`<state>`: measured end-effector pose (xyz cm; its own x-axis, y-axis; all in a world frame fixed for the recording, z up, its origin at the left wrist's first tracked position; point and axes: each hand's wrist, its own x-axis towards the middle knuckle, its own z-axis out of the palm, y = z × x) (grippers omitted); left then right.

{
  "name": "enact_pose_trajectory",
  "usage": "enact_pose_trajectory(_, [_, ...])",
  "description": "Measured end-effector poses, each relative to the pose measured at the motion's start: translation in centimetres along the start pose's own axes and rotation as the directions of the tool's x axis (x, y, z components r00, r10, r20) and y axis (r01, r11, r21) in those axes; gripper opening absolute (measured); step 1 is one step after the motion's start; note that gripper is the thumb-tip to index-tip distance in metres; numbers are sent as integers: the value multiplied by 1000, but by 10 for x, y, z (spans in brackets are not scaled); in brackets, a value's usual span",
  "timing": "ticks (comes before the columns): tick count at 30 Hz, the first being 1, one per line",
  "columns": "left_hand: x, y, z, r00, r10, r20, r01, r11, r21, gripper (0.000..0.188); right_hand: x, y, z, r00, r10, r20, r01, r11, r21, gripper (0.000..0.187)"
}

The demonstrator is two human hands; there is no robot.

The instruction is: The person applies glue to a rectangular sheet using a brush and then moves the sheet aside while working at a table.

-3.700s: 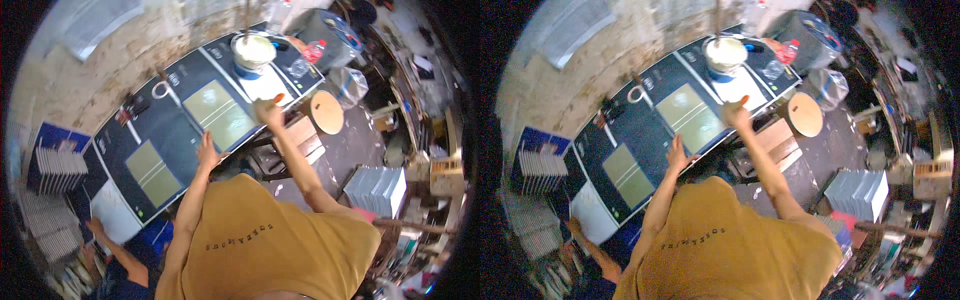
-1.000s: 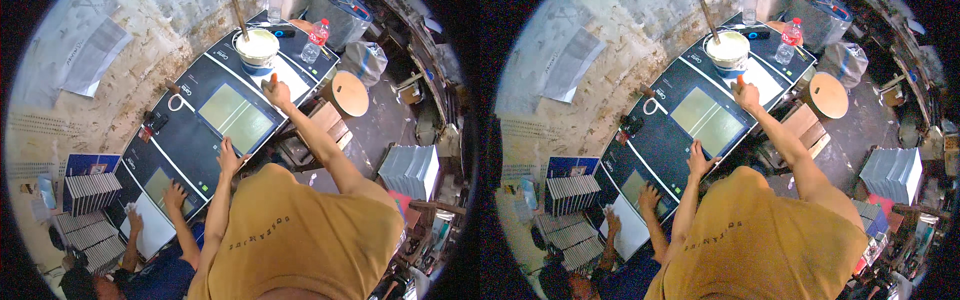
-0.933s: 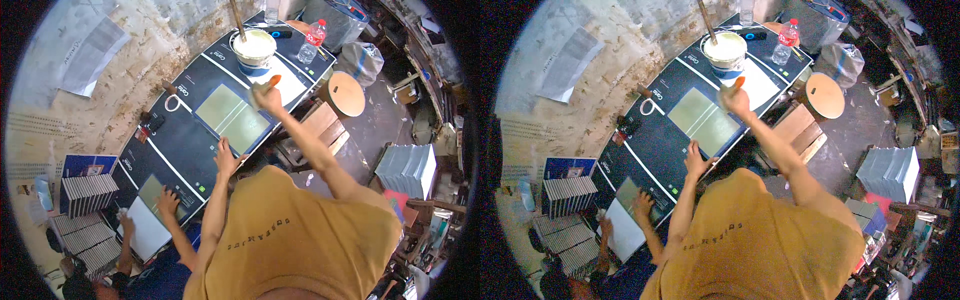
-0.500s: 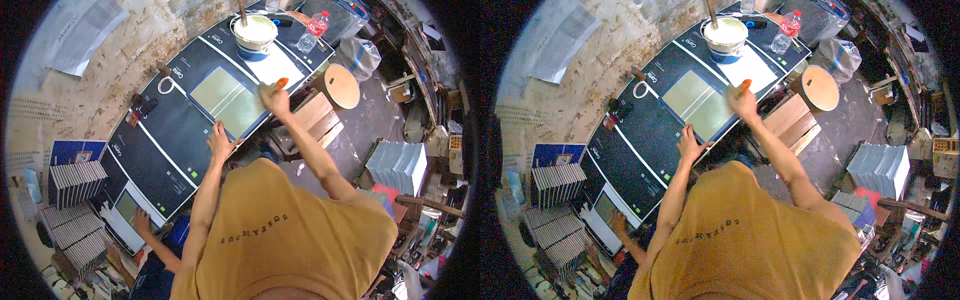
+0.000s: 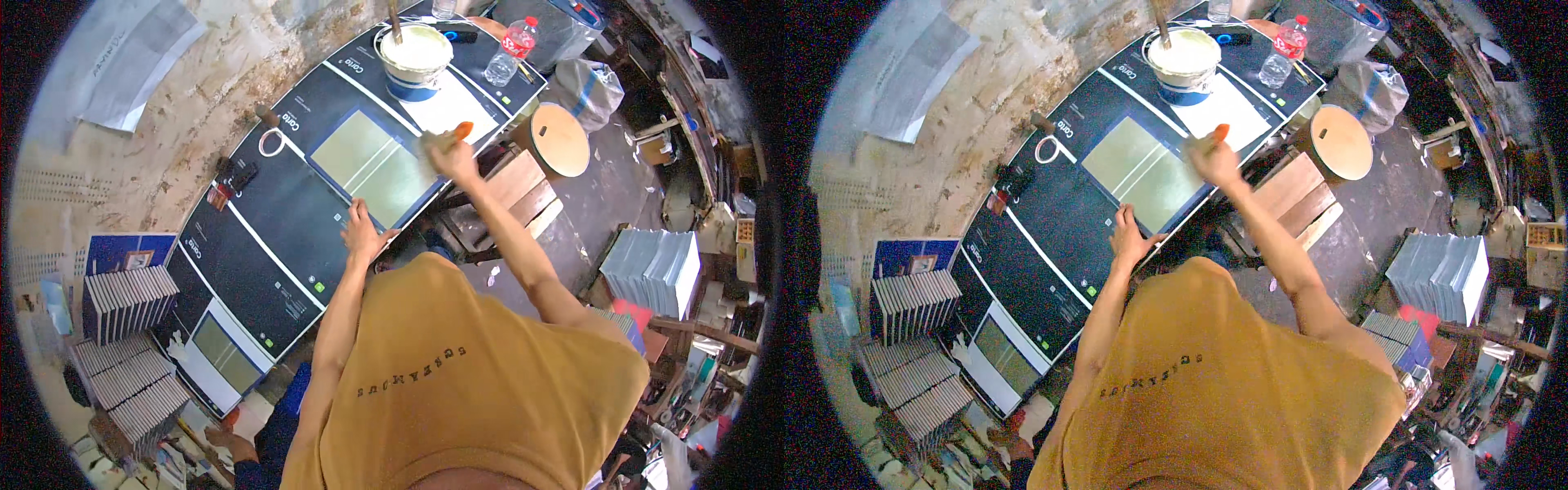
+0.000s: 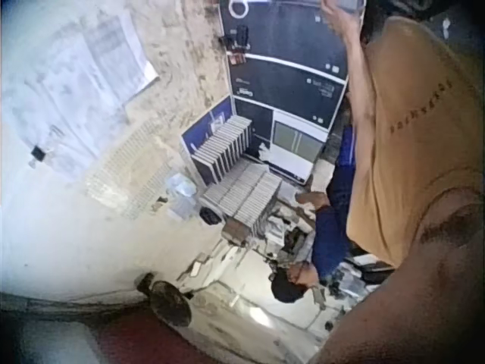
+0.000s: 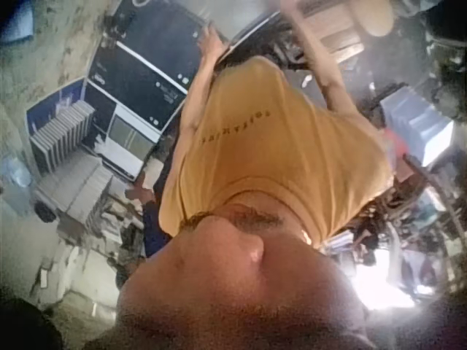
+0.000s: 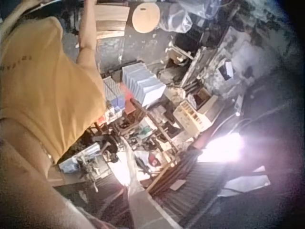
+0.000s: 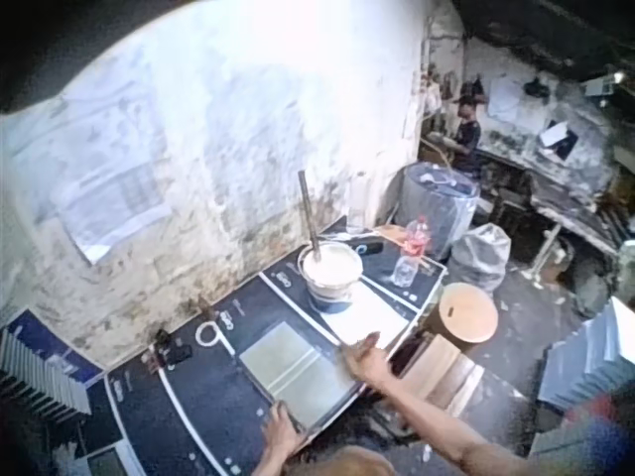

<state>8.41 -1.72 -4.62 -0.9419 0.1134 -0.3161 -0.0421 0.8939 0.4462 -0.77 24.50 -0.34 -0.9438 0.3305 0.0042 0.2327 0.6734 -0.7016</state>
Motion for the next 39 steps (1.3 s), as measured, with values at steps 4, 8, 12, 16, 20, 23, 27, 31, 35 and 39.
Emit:
enact_pose_trajectory(4, [3,1,0,1000,13,16,-13,1000,23,124,-2,19,72,804,-557,205,558,828,59,31])
enact_pose_trajectory(8, [5,11,-4,999,-26,22,24,996,91,119,73,16,47,930,-282,234,333,918,-217,37])
enact_pose_trajectory(12, [7,23,-7,998,-65,-11,66,988,143,111,101,-25,38,921,-371,123,368,929,45,28])
enact_pose_trajectory(16, [13,35,-12,991,-127,33,118,973,200,113,117,-48,84,436,-836,333,703,547,454,37])
enact_pose_trajectory(20, [19,41,-13,967,-243,75,223,952,209,112,138,-95,110,596,-440,671,590,807,5,35])
enact_pose_trajectory(23, [31,50,-10,958,-270,96,241,940,243,103,200,-88,159,599,-691,403,741,670,47,33])
enact_pose_trajectory(27, [34,50,6,945,-326,9,312,912,268,82,232,-126,172,362,-888,282,926,379,3,20])
enact_pose_trajectory(31, [31,55,18,908,-411,-77,418,881,220,71,195,-157,177,260,-662,703,804,552,223,26])
enact_pose_trajectory(35, [35,61,15,890,-455,-24,447,863,235,73,178,-173,194,-223,-612,759,723,418,550,42])
enact_pose_trajectory(39, [42,71,16,876,-480,-39,477,855,203,72,213,-206,229,115,-754,646,929,313,200,40])
